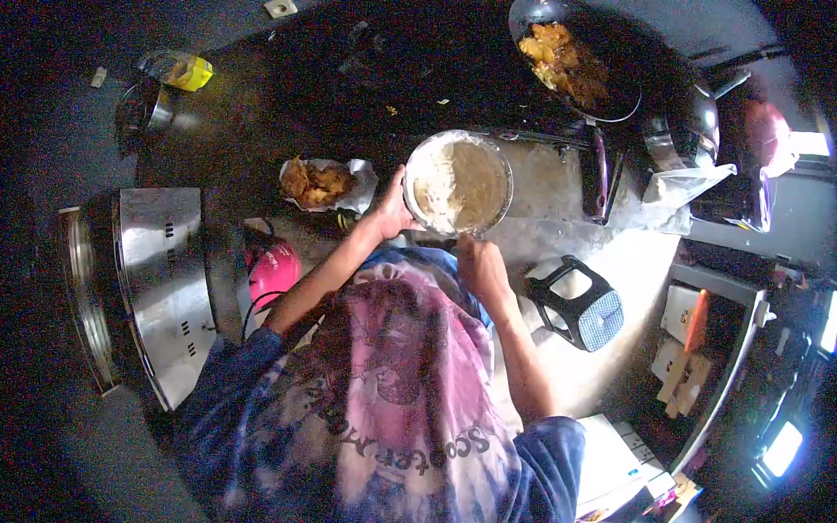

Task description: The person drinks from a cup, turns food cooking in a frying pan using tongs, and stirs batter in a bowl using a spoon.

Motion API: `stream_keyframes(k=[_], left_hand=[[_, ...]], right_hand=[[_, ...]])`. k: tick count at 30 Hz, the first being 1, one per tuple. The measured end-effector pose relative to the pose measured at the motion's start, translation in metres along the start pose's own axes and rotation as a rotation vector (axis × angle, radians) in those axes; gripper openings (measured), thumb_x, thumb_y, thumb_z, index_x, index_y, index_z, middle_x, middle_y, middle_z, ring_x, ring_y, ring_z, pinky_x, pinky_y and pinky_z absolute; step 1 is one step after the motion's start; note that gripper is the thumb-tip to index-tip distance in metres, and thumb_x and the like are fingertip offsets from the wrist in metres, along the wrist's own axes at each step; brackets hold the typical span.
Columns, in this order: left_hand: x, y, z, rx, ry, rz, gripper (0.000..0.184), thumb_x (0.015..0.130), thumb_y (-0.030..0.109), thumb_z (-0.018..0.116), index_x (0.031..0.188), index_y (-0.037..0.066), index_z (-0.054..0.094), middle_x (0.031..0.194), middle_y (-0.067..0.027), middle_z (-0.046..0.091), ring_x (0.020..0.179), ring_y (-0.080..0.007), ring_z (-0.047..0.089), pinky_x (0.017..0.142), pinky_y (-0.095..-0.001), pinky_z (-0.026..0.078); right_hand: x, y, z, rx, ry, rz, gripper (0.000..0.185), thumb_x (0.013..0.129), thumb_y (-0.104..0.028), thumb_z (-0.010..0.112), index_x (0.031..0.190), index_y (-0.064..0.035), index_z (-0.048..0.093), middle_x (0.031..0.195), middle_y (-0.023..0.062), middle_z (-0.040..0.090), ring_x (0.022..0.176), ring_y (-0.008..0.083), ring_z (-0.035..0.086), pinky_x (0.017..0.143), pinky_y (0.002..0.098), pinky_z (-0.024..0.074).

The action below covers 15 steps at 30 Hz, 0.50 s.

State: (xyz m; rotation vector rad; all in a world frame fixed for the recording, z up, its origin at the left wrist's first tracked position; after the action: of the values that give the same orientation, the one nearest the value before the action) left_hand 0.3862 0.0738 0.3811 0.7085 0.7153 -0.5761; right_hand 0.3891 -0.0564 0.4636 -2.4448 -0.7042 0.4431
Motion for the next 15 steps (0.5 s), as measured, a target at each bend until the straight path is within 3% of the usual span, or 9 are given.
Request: stream_keyframes(k=[4, 5, 7, 8, 10, 12, 14, 15], left_hand=[[0.005, 0.002, -0.001, 0.061, 0.002, 0.084, 0.084, 0.077, 0.077, 0.017, 0.136, 0.019, 0.030, 0.132, -0.0058, 0.045, 0.117, -0.0264, 0.047, 0.088, -0.0583, 0.038], [0.012, -0.003, -0.005, 0.043, 0.011, 0.084, 0.085, 0.077, 0.077, 0.016, 0.137, 0.018, 0.030, 0.134, -0.0064, 0.042, 0.120, -0.0273, 0.043, 0.091, -0.0597, 0.034], [0.017, -0.010, -0.010, 0.024, 0.069, 0.091, 0.087, 0.077, 0.077, 0.017, 0.137, 0.016, 0.030, 0.139, -0.0074, 0.036, 0.127, -0.0298, 0.033, 0.095, -0.0639, 0.023], [0.035, -0.020, -0.033, 0.047, 0.127, 0.088, 0.085, 0.078, 0.076, 0.019, 0.137, 0.016, 0.029, 0.139, -0.0074, 0.035, 0.127, -0.0305, 0.032, 0.095, -0.0642, 0.023], [0.003, -0.005, 0.009, -0.148, 0.195, 0.101, 0.083, 0.079, 0.075, 0.021, 0.138, 0.016, 0.029, 0.139, -0.0073, 0.036, 0.127, -0.0301, 0.033, 0.097, -0.0612, 0.023], [0.005, -0.004, 0.011, -0.162, 0.148, 0.202, 0.080, 0.080, 0.072, 0.023, 0.138, 0.017, 0.029, 0.138, -0.0072, 0.036, 0.126, -0.0300, 0.034, 0.098, -0.0591, 0.024], [0.016, -0.021, -0.007, -0.278, 0.276, 0.188, 0.080, 0.080, 0.072, 0.025, 0.136, 0.017, 0.031, 0.138, -0.0069, 0.037, 0.125, -0.0306, 0.036, 0.097, -0.0596, 0.026], [0.027, -0.029, -0.015, -0.387, 0.312, 0.170, 0.079, 0.080, 0.072, 0.026, 0.135, 0.015, 0.034, 0.136, -0.0069, 0.039, 0.122, -0.0289, 0.039, 0.096, -0.0551, 0.031]], right_hand=[[0.017, 0.024, 0.022, -0.088, -0.141, -0.040, 0.024, 0.085, -0.016, 0.041, 0.070, -0.0006, 0.053, 0.063, 0.0242, 0.055, 0.059, 0.0439, 0.055, 0.052, 0.0500, 0.0438], [0.022, 0.036, 0.018, -0.087, -0.080, -0.065, 0.023, 0.084, -0.016, 0.043, 0.071, -0.0001, 0.054, 0.064, 0.0252, 0.055, 0.058, 0.0430, 0.055, 0.052, 0.0490, 0.0450], [0.037, 0.053, -0.002, -0.141, -0.176, 0.020, 0.021, 0.082, -0.017, 0.045, 0.074, -0.0002, 0.056, 0.066, 0.0240, 0.057, 0.063, 0.0413, 0.058, 0.055, 0.0481, 0.0466], [0.042, 0.050, -0.024, -0.145, -0.187, 0.011, 0.021, 0.082, -0.017, 0.046, 0.074, -0.0007, 0.057, 0.068, 0.0233, 0.058, 0.064, 0.0413, 0.058, 0.055, 0.0482, 0.0470], [0.052, 0.039, -0.074, -0.212, -0.004, -0.068, 0.018, 0.082, -0.016, 0.047, 0.076, -0.0021, 0.057, 0.070, 0.0225, 0.059, 0.065, 0.0414, 0.058, 0.057, 0.0489, 0.0467], [0.057, 0.047, -0.098, -0.195, 0.000, -0.086, 0.016, 0.083, -0.014, 0.046, 0.079, -0.0029, 0.057, 0.070, 0.0224, 0.059, 0.066, 0.0416, 0.058, 0.057, 0.0491, 0.0464], [0.063, 0.053, -0.114, -0.212, 0.054, -0.084, 0.015, 0.084, -0.012, 0.044, 0.083, -0.0025, 0.055, 0.070, 0.0223, 0.059, 0.068, 0.0421, 0.058, 0.057, 0.0494, 0.0455], [0.066, 0.059, -0.114, -0.190, 0.052, -0.052, 0.014, 0.083, -0.012, 0.044, 0.084, -0.0027, 0.055, 0.070, 0.0227, 0.059, 0.068, 0.0419, 0.057, 0.057, 0.0494, 0.0454]])
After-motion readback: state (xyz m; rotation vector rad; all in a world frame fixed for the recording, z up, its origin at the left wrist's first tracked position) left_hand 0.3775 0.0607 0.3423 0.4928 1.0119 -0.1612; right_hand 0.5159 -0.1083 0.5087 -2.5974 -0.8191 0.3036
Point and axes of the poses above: each hand's wrist, its own x-axis towards the middle knuckle, its own z-axis out of the palm, y = z × x, the point moved 10 cm from there along x, towards the middle knuckle
